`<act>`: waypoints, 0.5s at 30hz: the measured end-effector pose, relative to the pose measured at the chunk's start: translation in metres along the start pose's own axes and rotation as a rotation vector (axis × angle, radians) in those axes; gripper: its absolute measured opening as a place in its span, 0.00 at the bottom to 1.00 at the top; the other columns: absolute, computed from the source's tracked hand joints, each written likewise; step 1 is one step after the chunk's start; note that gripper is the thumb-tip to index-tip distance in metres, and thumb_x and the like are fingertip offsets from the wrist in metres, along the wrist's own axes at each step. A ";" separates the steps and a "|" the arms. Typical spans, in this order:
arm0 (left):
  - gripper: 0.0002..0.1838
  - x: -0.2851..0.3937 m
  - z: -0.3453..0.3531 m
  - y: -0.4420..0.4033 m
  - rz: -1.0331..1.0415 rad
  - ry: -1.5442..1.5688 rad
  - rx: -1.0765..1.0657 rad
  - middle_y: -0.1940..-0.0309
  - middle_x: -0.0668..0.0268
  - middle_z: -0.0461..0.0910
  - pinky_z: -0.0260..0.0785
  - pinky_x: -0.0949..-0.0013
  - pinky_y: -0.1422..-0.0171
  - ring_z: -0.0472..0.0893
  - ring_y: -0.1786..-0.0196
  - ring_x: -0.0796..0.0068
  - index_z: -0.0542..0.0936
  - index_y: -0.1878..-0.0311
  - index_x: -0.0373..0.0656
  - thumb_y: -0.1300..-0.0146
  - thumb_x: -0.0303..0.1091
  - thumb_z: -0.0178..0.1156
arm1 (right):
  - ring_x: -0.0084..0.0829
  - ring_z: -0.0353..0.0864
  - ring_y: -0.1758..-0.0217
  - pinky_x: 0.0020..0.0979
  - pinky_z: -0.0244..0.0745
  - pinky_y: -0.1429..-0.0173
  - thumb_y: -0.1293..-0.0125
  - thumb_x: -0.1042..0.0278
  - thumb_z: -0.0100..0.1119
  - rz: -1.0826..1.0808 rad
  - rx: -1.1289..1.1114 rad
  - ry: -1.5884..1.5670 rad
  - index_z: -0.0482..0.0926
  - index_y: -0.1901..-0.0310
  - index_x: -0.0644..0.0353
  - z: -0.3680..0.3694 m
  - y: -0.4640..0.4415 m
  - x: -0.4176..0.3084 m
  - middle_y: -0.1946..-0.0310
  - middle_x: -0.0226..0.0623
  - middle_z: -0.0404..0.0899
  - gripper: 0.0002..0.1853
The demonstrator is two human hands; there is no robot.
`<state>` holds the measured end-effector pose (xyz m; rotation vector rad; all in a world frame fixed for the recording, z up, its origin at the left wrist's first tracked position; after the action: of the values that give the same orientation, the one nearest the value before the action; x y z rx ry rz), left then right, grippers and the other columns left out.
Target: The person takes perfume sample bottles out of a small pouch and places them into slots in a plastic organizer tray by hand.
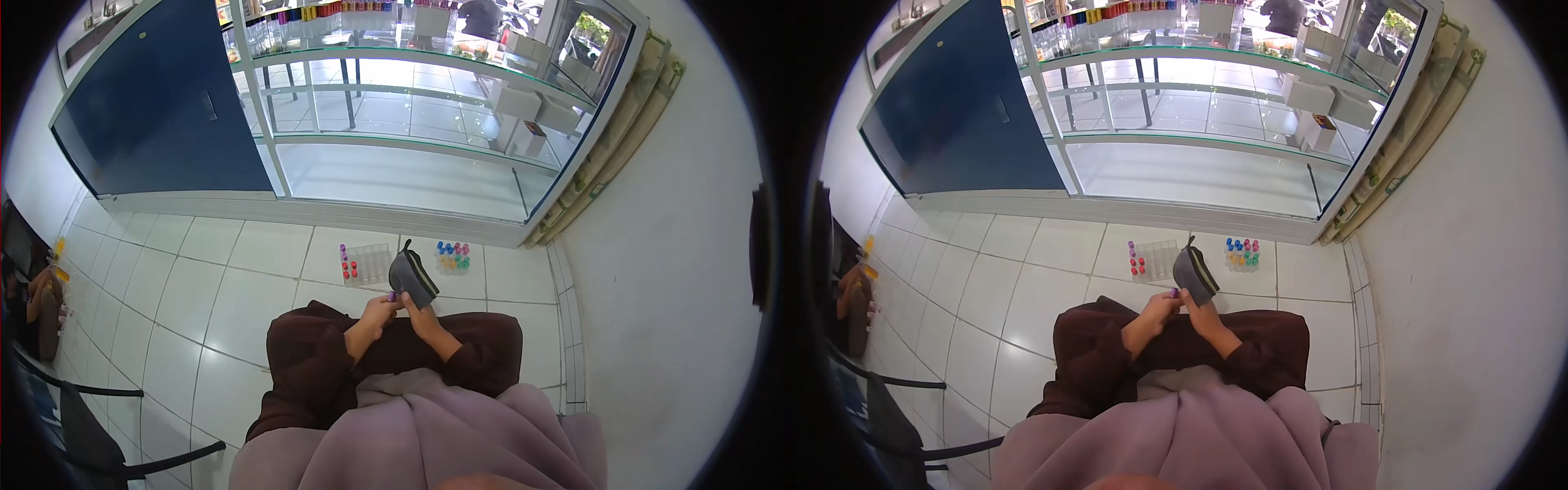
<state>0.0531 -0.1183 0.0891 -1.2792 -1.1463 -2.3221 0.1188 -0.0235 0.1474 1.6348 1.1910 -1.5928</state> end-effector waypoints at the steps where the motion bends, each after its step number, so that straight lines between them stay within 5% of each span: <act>1: 0.06 -0.002 0.001 -0.001 -0.017 -0.031 -0.008 0.80 0.77 0.69 0.51 0.77 0.78 0.63 0.82 0.86 0.83 0.63 0.44 0.41 0.35 0.66 | 0.36 0.75 0.44 0.33 0.67 0.39 0.25 0.57 0.48 0.046 -0.004 -0.027 0.74 0.45 0.68 -0.001 -0.001 0.005 0.50 0.44 0.78 0.21; 7: 0.10 0.022 -0.014 -0.008 0.224 0.245 0.168 0.76 0.74 0.76 0.55 0.77 0.76 0.66 0.78 0.86 0.83 0.58 0.40 0.42 0.33 0.68 | 0.33 0.73 0.41 0.32 0.64 0.36 0.25 0.56 0.47 0.074 -0.046 -0.080 0.72 0.41 0.68 0.009 -0.003 0.011 0.47 0.41 0.77 0.22; 10: 0.11 0.039 -0.020 -0.002 0.334 0.122 0.296 0.74 0.73 0.78 0.59 0.77 0.71 0.69 0.75 0.85 0.83 0.59 0.39 0.43 0.33 0.69 | 0.31 0.72 0.41 0.30 0.63 0.35 0.25 0.55 0.47 0.116 -0.007 -0.136 0.71 0.41 0.68 0.012 -0.001 0.020 0.46 0.38 0.76 0.23; 15: 0.11 0.021 -0.002 -0.005 0.259 -0.111 0.130 0.77 0.75 0.74 0.57 0.77 0.71 0.67 0.76 0.85 0.83 0.61 0.41 0.42 0.36 0.69 | 0.26 0.71 0.43 0.27 0.64 0.37 0.25 0.49 0.46 0.281 -0.008 -0.353 0.72 0.42 0.68 0.002 -0.010 0.039 0.48 0.35 0.74 0.26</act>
<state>0.0373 -0.1130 0.1026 -1.4298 -1.0736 -1.9812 0.1054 -0.0131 0.1113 1.3718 0.7500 -1.6050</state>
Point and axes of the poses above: each hand's wrist, its own y-axis away from the middle knuckle, its own z-axis out of the palm, x = y × z, the point moved 8 cm from there along -y, towards the middle knuckle
